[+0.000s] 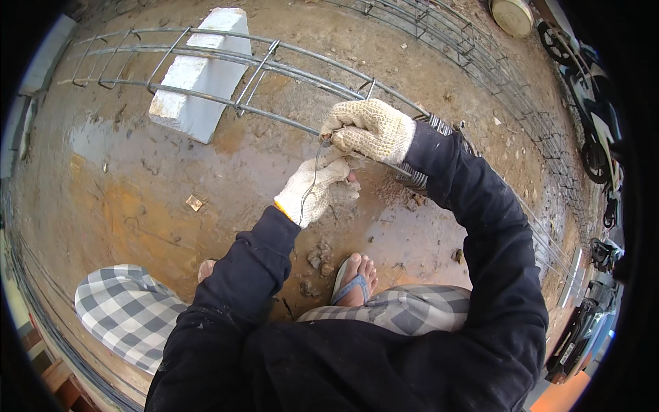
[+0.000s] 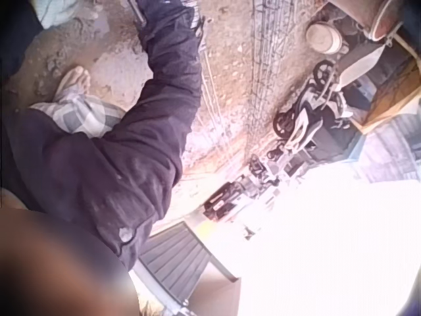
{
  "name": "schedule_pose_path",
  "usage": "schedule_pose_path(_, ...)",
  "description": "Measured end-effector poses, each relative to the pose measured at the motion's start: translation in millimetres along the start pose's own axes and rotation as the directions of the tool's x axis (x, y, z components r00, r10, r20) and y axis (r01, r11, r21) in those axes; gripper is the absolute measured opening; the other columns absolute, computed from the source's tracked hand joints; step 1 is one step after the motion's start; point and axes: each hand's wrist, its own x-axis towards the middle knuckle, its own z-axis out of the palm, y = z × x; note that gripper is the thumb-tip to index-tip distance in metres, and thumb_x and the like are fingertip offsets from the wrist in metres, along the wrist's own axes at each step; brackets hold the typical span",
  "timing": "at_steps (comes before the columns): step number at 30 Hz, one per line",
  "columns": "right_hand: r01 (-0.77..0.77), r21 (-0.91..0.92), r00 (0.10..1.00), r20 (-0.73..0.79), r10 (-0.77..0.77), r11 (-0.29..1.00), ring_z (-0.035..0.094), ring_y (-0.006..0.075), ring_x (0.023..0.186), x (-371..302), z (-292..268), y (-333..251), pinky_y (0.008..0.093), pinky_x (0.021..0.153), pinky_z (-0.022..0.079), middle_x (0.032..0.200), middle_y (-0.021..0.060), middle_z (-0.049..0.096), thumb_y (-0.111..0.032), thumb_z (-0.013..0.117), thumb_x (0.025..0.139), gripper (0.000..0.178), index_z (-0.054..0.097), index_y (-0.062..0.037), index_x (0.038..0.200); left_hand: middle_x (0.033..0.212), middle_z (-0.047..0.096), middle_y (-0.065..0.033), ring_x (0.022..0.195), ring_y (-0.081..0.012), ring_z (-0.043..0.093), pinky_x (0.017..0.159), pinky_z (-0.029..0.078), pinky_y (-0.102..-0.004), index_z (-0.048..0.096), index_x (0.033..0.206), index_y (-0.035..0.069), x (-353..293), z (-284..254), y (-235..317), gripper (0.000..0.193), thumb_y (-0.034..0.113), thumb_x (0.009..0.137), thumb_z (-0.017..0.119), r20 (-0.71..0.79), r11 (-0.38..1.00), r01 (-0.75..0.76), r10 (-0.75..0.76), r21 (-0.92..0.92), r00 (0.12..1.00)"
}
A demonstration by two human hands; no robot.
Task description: The person assembles a rebar cage by tying intersecting steel bars with wire using pliers. They repeatedly position wire ties, twist them with pliers, and secure the joints of the cage structure.
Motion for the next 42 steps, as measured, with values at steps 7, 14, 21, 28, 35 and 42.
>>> schedule_pose_path(7,0.083,-0.095,0.99,0.125,-0.07,0.992,0.063,0.0108,0.077,15.4,-34.1,-7.5,0.0281,0.068,0.05,0.081,0.0032,0.069,-0.015,0.076,0.084,0.015,0.072,-0.0016,0.09,0.103,0.058,-0.0061,0.086,-0.019,0.056,0.08,0.053,-0.0435,0.055,0.123,0.005,-3.8,-4.1,8.1,0.035,0.017,0.092,0.065,0.093,0.999,-0.03,0.034,-0.036,0.995)
schedule_pose_path(14,0.465,-0.219,0.881,0.209,-0.424,0.858,0.067,0.0247,0.079,-30.0,-17.2,11.9,0.0348,0.074,0.052,0.084,0.0101,0.069,-0.02,0.076,0.081,0.019,0.072,-0.0046,0.091,0.087,0.059,-0.0056,0.082,-0.0177,0.059,0.077,0.053,-0.0374,0.06,0.114,-0.004,-5.1,-4.0,34.8,0.029,0.017,0.094,0.06,0.139,0.972,-0.078,0.047,0.223,0.989)
schedule_pose_path(21,0.606,-0.739,0.726,0.363,-0.585,0.293,0.06,0.0296,0.075,-49.3,33.5,73.7,0.0425,0.074,0.048,0.072,0.0075,0.059,-0.021,0.064,0.076,0.012,0.059,-0.0099,0.077,0.084,0.063,-0.0056,0.073,-0.0164,0.061,0.07,0.053,-0.0339,0.064,0.107,-0.007,-7.4,12.6,65.5,0.031,0.02,0.092,0.062,0.097,0.91,-0.015,-0.028,0.414,0.995)
schedule_pose_path(28,0.469,-0.801,0.848,0.29,-0.444,0.373,0.06,0.0294,0.083,-23.1,100.0,81.6,0.04,0.086,0.046,0.082,0.0081,0.06,-0.019,0.057,0.078,0.01,0.061,-0.0112,0.083,0.072,0.061,-0.0035,0.065,-0.0131,0.06,0.061,0.049,-0.0292,0.069,0.093,-0.003,-8.7,57.3,91.0,0.024,0.019,0.089,0.06,-0.041,0.596,0.067,-0.057,0.8,0.998)
schedule_pose_path(35,0.152,-0.47,0.986,0.139,-0.096,0.87,0.049,0.0254,0.13,22.4,128.3,62.6,0.0382,0.113,0.034,0.143,0.0136,0.048,-0.028,0.041,0.101,0.041,0.052,-0.0098,0.136,0.079,0.066,-0.0135,0.074,-0.033,0.062,0.066,0.048,-0.0394,0.067,0.082,0.006,-11.7,89.4,55.8,0.015,0.02,0.08,0.061,0.64,-0.644,-0.361,0.266,0.675,0.721)
schedule_pose_path(42,0.222,-0.679,0.974,0.115,-0.197,0.7,0.052,0.0302,0.125,54.4,137.9,76.0,0.0411,0.109,0.039,0.133,0.0158,0.053,-0.026,0.047,0.096,0.038,0.056,-0.0076,0.128,0.074,0.059,-0.0098,0.069,-0.028,0.058,0.062,0.047,-0.0398,0.058,0.08,0.007,-21.7,137.7,25.0,0.012,0.019,0.078,0.059,0.386,-0.939,-0.004,0.138,0.344,0.912)
